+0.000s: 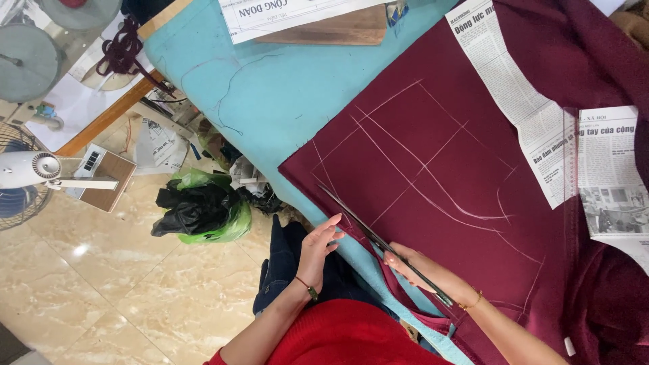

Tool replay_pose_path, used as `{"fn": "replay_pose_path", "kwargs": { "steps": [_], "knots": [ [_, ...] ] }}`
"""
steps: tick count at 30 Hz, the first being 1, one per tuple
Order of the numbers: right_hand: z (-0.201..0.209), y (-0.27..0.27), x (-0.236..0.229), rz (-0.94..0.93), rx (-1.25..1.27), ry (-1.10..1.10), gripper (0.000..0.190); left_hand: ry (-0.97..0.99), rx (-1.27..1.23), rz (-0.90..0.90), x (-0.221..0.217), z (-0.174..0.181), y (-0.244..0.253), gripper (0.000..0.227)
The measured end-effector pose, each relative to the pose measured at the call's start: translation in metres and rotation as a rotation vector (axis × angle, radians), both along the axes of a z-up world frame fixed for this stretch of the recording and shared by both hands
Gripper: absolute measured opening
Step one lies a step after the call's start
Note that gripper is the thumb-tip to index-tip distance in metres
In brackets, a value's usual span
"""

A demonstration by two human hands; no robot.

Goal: The person uses a ruler and chalk to draw pattern lines on a piece of maroon fabric laid out on a table. They then use scissors to cut the fabric along the marked lines.

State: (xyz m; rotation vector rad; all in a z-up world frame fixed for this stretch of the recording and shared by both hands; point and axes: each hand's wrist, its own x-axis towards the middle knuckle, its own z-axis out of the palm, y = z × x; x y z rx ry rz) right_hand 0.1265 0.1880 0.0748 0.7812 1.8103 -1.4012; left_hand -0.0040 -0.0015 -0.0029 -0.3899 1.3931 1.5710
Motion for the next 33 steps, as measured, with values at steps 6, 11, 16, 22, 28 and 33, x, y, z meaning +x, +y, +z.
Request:
{"fn": "replay_pose_path", "kwargs": {
  "steps": [6,11,16,22,28,33],
  "knots": [
    [-0.025,-0.004,-0.016,-0.140,-0.049,0.048,0.045,0.017,0.044,-0.004,-0.001,-0.008,-0.004,0.041],
    [-0.035,-0.004,-0.016,-0.188,-0.026,0.026,0.048,0.010,0.032,-0.035,-0.002,-0.010,-0.004,0.040],
    [-0.030,-0.005,-0.020,-0.204,-0.042,0.012,0.048,0.000,0.054,-0.040,-0.006,-0.008,-0.006,0.041],
    [-0.023,-0.012,-0.041,-0.172,-0.021,0.000,0.041,0.001,0.046,-0.078,-0.008,-0.005,-0.008,0.041],
    [-0.022,-0.017,-0.054,-0.135,-0.026,0.054,0.045,-0.009,0.016,-0.140,-0.013,-0.003,-0.008,0.043],
    [-0.013,-0.015,-0.061,-0.081,-0.043,0.067,0.048,-0.026,0.001,-0.174,-0.019,-0.003,-0.008,0.043]
  ]
}}
